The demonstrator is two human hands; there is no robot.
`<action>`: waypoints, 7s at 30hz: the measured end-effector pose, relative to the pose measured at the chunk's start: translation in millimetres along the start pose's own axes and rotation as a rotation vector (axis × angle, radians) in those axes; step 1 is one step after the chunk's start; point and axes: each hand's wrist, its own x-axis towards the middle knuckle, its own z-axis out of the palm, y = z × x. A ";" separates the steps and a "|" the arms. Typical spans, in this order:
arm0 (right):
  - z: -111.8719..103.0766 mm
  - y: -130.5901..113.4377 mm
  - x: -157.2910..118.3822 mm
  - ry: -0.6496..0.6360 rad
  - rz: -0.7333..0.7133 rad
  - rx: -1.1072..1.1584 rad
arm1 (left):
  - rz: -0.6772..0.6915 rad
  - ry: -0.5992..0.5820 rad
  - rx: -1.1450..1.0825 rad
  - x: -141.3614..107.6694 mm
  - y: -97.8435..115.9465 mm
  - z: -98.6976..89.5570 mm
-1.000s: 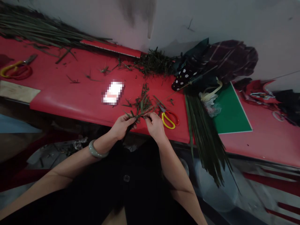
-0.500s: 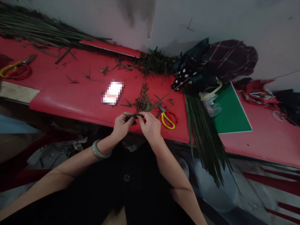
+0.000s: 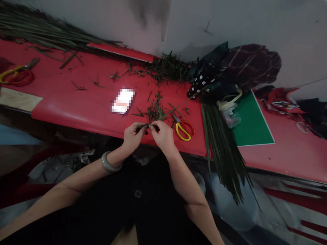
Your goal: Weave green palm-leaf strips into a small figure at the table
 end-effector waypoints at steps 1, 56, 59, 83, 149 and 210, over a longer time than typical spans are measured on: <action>0.1 0.8 -0.1 0.005 -0.007 0.030 | -0.020 -0.004 -0.037 0.2 0.9 1.0; 6.5 8.2 0.9 -0.112 0.074 0.057 | -0.433 -0.238 -0.449 14.2 4.4 -12.3; 13.1 10.7 4.0 -0.101 0.094 -0.010 | -0.460 -0.223 -0.453 16.8 -0.7 -11.4; 46.1 14.6 32.7 -0.103 0.060 -0.386 | -0.071 0.075 -0.269 42.5 -69.4 3.6; 58.7 82.1 27.6 -0.145 -0.154 0.492 | -0.092 -0.224 -0.165 44.4 -60.4 -7.1; 56.9 73.7 22.5 -0.052 0.020 0.468 | -0.099 0.119 -0.053 55.7 -73.1 11.7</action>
